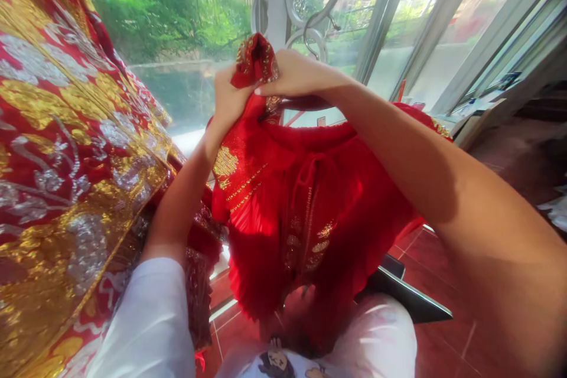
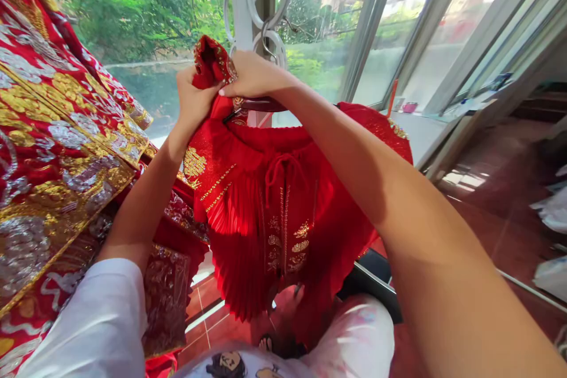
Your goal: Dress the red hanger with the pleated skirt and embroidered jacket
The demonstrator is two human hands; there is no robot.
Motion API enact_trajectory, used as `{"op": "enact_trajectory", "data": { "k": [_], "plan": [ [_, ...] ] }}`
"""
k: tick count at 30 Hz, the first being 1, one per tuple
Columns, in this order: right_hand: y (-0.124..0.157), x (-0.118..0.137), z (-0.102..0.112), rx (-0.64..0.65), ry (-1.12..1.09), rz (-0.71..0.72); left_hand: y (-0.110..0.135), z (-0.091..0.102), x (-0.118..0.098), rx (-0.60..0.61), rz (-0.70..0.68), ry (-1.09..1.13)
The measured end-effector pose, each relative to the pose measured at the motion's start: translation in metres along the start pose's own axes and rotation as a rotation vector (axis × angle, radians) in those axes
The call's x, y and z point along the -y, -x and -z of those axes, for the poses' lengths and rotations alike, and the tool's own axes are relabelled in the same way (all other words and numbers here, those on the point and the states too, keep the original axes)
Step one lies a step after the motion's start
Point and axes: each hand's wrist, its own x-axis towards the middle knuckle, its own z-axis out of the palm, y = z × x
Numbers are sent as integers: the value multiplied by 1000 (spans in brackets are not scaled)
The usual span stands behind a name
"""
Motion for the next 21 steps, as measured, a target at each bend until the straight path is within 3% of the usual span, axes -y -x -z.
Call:
{"op": "enact_trajectory", "data": {
  "k": [2, 5, 8, 10, 13, 15, 16, 19, 21],
  "plan": [
    [-1, -1, 5, 61, 136, -58, 2, 14, -8, 141, -19, 13],
    [1, 0, 4, 42, 225, -161, 13, 49, -1, 292, 42, -90],
    [4, 4, -2, 23, 222, -244, 28, 83, 9, 224, 220, -336],
    [6, 8, -4, 9, 203, -289, 37, 92, 3, 150, 315, -492],
    [6, 12, -6, -9, 187, -358, 53, 79, -29, 21, 366, -629],
    [6, 12, -5, -44, 173, -380, 72, 55, -59, -84, 304, -646],
    [7, 12, -5, -65, 166, -378, 84, 41, -73, -77, 259, -652],
    [10, 13, -3, -83, 145, -344, 127, 1, -106, 108, 197, -703],
    [12, 15, -2, -63, 145, -333, 151, -12, -119, 250, 175, -671]
  ]
}}
